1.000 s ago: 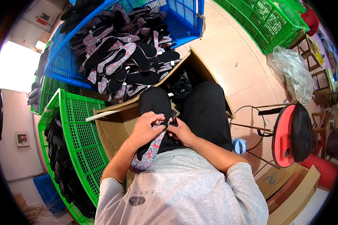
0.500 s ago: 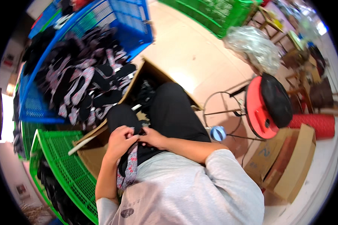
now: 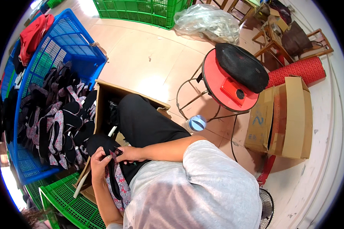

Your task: The person sits on the floor and uses scissors to trim excess fabric and threads from the edges of floral-patterned slippers. They handle the slippers one at a time, turning them over to trim different sides, and place the finished items into a green crate.

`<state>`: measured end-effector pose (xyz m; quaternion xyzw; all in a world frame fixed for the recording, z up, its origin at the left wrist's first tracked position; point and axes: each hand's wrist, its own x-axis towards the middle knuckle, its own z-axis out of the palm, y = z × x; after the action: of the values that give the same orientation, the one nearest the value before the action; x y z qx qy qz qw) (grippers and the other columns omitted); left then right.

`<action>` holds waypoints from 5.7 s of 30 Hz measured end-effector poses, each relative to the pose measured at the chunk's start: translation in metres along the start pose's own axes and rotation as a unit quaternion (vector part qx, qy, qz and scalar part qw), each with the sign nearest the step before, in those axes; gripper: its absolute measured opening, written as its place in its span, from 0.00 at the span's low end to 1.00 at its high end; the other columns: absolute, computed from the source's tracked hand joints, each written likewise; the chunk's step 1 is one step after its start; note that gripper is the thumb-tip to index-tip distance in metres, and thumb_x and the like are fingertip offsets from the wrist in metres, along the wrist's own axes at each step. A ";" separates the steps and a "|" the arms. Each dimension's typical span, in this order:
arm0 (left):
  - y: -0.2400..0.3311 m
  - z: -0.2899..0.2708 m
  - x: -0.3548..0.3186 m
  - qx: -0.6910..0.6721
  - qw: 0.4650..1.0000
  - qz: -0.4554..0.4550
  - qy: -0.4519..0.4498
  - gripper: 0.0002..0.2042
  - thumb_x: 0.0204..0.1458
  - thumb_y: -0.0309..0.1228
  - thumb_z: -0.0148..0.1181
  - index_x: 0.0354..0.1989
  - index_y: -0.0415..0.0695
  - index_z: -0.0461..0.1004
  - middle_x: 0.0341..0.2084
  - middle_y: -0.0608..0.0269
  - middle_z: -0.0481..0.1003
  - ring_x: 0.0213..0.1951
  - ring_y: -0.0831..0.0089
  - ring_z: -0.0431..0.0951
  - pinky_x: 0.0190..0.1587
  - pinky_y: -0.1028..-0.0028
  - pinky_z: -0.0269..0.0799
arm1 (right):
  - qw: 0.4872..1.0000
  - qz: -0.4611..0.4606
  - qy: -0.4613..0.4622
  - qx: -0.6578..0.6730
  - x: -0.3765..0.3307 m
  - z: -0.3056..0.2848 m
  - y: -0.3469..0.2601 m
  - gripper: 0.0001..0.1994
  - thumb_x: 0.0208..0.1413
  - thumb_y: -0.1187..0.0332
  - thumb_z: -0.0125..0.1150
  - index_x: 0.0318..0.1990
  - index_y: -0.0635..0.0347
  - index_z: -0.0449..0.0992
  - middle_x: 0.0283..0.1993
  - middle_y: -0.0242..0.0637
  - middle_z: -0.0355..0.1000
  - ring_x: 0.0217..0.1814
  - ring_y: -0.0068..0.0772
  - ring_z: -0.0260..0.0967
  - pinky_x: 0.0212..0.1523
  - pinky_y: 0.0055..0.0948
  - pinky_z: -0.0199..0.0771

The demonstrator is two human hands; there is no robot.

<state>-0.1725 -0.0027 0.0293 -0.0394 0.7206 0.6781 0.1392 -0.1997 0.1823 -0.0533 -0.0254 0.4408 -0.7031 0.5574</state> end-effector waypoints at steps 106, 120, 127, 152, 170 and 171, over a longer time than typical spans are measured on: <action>-0.013 -0.003 0.017 -0.145 0.964 -0.212 0.074 0.09 0.51 0.27 0.65 0.21 0.44 0.73 0.18 0.71 0.72 0.22 0.83 0.69 0.25 0.81 0.62 | 0.984 0.039 -0.049 -0.168 -0.020 0.003 -0.079 0.13 0.69 0.57 0.51 0.41 0.57 0.73 0.29 0.29 0.73 0.23 0.12 0.59 0.21 0.14 0.53; -0.013 -0.004 0.018 -0.125 0.969 -0.202 0.071 0.08 0.51 0.27 0.64 0.22 0.44 0.73 0.19 0.71 0.72 0.21 0.83 0.69 0.23 0.80 0.62 | 0.983 0.074 -0.048 -0.163 -0.018 0.004 -0.081 0.14 0.67 0.53 0.52 0.38 0.54 0.73 0.25 0.27 0.71 0.19 0.12 0.51 0.19 0.15 0.48; -0.011 -0.002 0.018 -0.133 0.967 -0.206 0.071 0.08 0.52 0.28 0.63 0.23 0.44 0.73 0.19 0.71 0.72 0.21 0.83 0.68 0.24 0.81 0.61 | 0.985 0.057 -0.045 -0.156 -0.017 0.004 -0.079 0.15 0.67 0.53 0.54 0.37 0.54 0.73 0.24 0.26 0.68 0.19 0.12 0.52 0.19 0.13 0.49; 0.027 0.005 -0.038 0.283 0.941 0.095 0.160 0.09 0.43 0.25 0.69 0.35 0.42 0.83 0.30 0.62 0.76 0.36 0.68 0.76 0.38 0.72 0.71 | 0.996 -0.006 -0.088 -0.033 -0.029 -0.006 -0.059 0.13 0.68 0.56 0.51 0.45 0.57 0.71 0.28 0.36 0.73 0.16 0.13 0.48 0.16 0.15 0.44; 0.023 0.048 -0.078 0.410 0.833 0.088 0.360 0.06 0.44 0.24 0.69 0.24 0.40 0.76 0.23 0.57 0.74 0.27 0.58 0.76 0.31 0.64 0.71 | 0.983 0.054 -0.170 -0.040 -0.039 0.019 -0.066 0.12 0.69 0.63 0.51 0.51 0.61 0.70 0.34 0.35 0.74 0.18 0.12 0.51 0.17 0.15 0.50; 0.022 0.050 -0.078 0.411 0.833 0.079 0.361 0.05 0.44 0.24 0.69 0.25 0.40 0.76 0.24 0.57 0.75 0.27 0.58 0.76 0.31 0.63 0.71 | 0.984 0.060 -0.163 -0.044 -0.038 0.019 -0.067 0.12 0.69 0.63 0.51 0.51 0.61 0.70 0.34 0.35 0.74 0.17 0.12 0.51 0.17 0.15 0.50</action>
<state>-0.0956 0.0384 0.0689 -0.1640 0.9326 0.2652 -0.1817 -0.2266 0.2015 0.0190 -0.1372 0.3754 -0.6347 0.6614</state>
